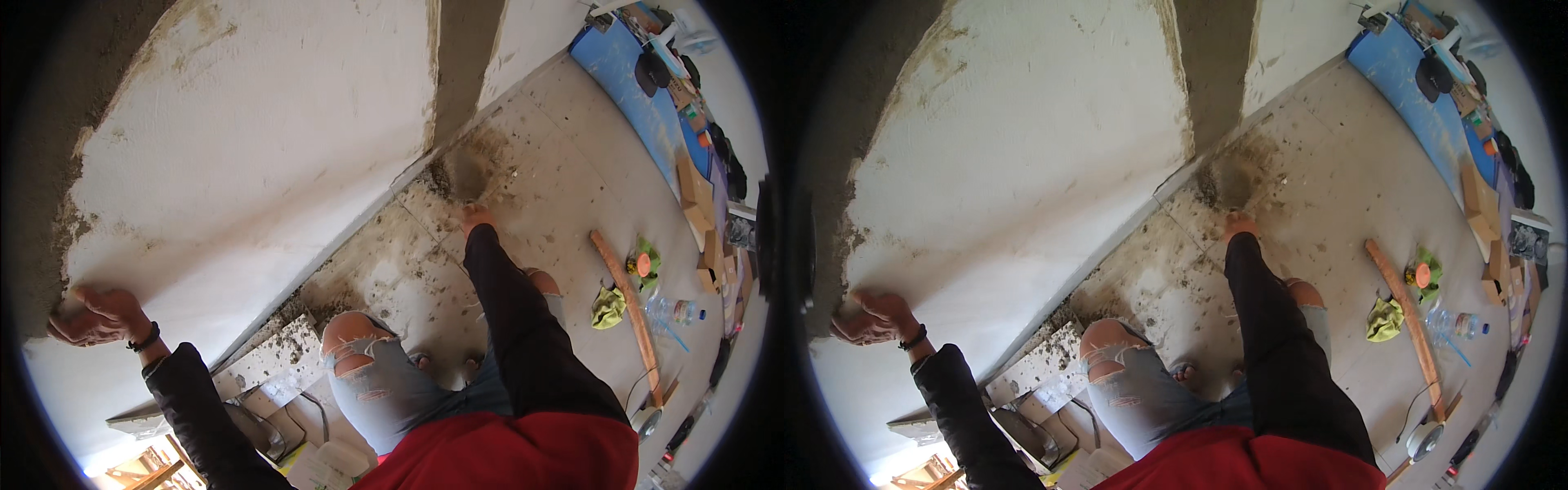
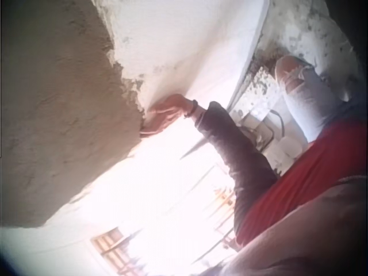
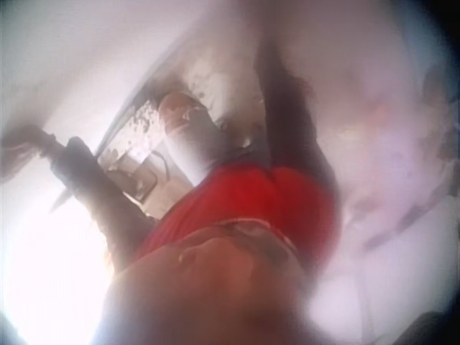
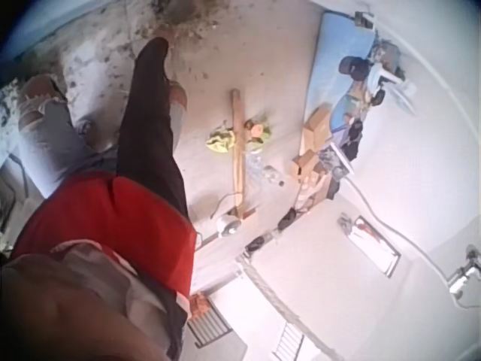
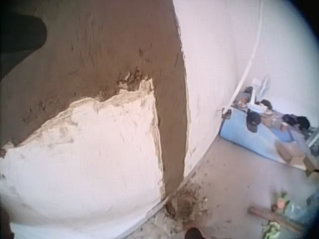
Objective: The person applies plaster to a wall with a wooden float and a trowel, spreading the material across the surface and refining the lower edges.
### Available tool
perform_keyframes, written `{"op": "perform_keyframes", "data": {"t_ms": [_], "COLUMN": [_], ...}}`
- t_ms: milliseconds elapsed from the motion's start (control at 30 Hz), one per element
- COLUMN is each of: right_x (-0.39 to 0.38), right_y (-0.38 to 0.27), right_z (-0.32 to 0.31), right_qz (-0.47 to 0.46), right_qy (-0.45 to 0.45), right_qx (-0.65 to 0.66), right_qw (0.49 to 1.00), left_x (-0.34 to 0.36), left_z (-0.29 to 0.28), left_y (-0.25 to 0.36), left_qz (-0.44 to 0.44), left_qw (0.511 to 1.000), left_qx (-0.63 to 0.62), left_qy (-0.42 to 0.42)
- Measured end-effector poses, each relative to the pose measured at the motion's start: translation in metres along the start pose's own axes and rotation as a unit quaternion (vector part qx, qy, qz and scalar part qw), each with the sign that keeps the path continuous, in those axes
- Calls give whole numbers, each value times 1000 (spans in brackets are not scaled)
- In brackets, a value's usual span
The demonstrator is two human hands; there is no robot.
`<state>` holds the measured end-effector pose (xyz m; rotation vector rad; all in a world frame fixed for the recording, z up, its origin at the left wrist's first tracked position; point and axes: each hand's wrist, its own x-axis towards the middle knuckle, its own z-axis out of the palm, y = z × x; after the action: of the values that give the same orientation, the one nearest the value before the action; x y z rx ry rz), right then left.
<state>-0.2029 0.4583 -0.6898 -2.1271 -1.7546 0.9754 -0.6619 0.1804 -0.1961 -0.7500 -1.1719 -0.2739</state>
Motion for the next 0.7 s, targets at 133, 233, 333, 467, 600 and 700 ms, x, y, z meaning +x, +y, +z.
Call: {"op": "perform_keyframes", "data": {"t_ms": [133, 233, 333, 467, 600, 700], "right_x": [60, 128, 143, 106, 57, 22], "right_y": [6, 33, 17, 38, 37, 27], "right_z": [-46, -81, -89, -68, -63, -76], "right_qz": [103, 164, 122, 15, -101, -117], "right_qy": [34, 23, -35, -98, -95, -85], "right_qx": [-124, -12, -22, -161, -230, -157], "right_qw": [986, 986, 992, 982, 963, 977], "left_x": [2, 2, 6, 6, -3, -8], "left_z": [-1, 2, -2, -6, 0, 1], "left_y": [15, 16, 10, 21, 11, 8], "left_qz": [-8, -32, -30, -74, -64, -48], "left_qw": [998, 997, 998, 992, 996, 998], "left_qx": [-58, -71, -49, -59, -41, -18], "left_qy": [-23, -27, -23, -88, -44, -31]}}
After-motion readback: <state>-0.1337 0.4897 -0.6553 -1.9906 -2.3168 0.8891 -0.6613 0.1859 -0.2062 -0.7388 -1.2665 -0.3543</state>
